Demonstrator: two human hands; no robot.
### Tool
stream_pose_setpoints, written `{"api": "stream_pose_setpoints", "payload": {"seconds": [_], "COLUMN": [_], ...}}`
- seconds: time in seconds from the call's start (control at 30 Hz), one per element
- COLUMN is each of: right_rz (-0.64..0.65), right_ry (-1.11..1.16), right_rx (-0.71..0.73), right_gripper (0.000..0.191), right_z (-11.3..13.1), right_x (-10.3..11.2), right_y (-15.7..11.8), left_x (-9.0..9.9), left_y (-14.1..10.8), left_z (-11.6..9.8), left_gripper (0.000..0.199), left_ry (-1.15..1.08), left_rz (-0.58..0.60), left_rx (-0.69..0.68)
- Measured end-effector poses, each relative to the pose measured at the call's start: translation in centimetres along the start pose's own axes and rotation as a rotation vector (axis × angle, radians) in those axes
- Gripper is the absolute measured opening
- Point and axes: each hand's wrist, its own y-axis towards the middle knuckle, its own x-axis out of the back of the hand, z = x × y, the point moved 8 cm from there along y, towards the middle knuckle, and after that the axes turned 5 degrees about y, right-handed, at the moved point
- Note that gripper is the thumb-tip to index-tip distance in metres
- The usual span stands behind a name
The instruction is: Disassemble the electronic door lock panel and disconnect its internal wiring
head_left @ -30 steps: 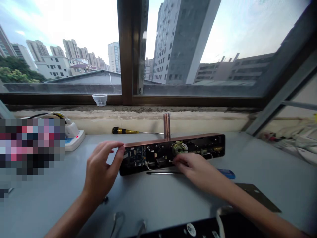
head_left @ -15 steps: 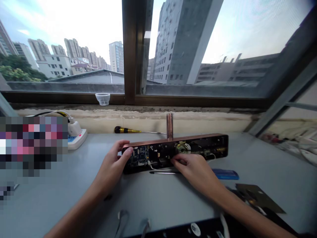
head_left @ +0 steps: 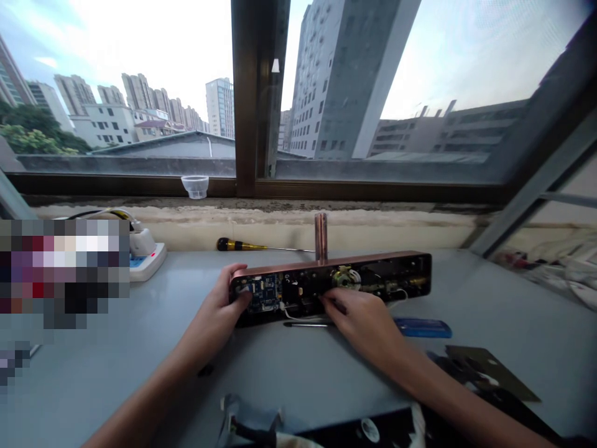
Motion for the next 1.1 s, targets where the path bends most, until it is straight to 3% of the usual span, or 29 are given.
{"api": "stream_pose_setpoints", "payload": {"seconds": [0.73,1.1], "right_rz": [0.015,-0.037], "right_ry": [-0.177,-0.069], "right_rx": [-0.024,0.022], "right_gripper": [0.017,0.024], "right_z": [1.1,-0.1], "right_x": [-0.2,0.2], "right_y": [0.2,0.0], "left_x": [-0.1,-0.2], "left_y": [-0.2,-0.2], "left_z": [-0.5,-0.6], "left_gripper": [0.042,0.042], "left_ry": [-0.026,-0.001], "left_rz": [0.066,0.074], "left_rx": [-0.04,-0.049]}}
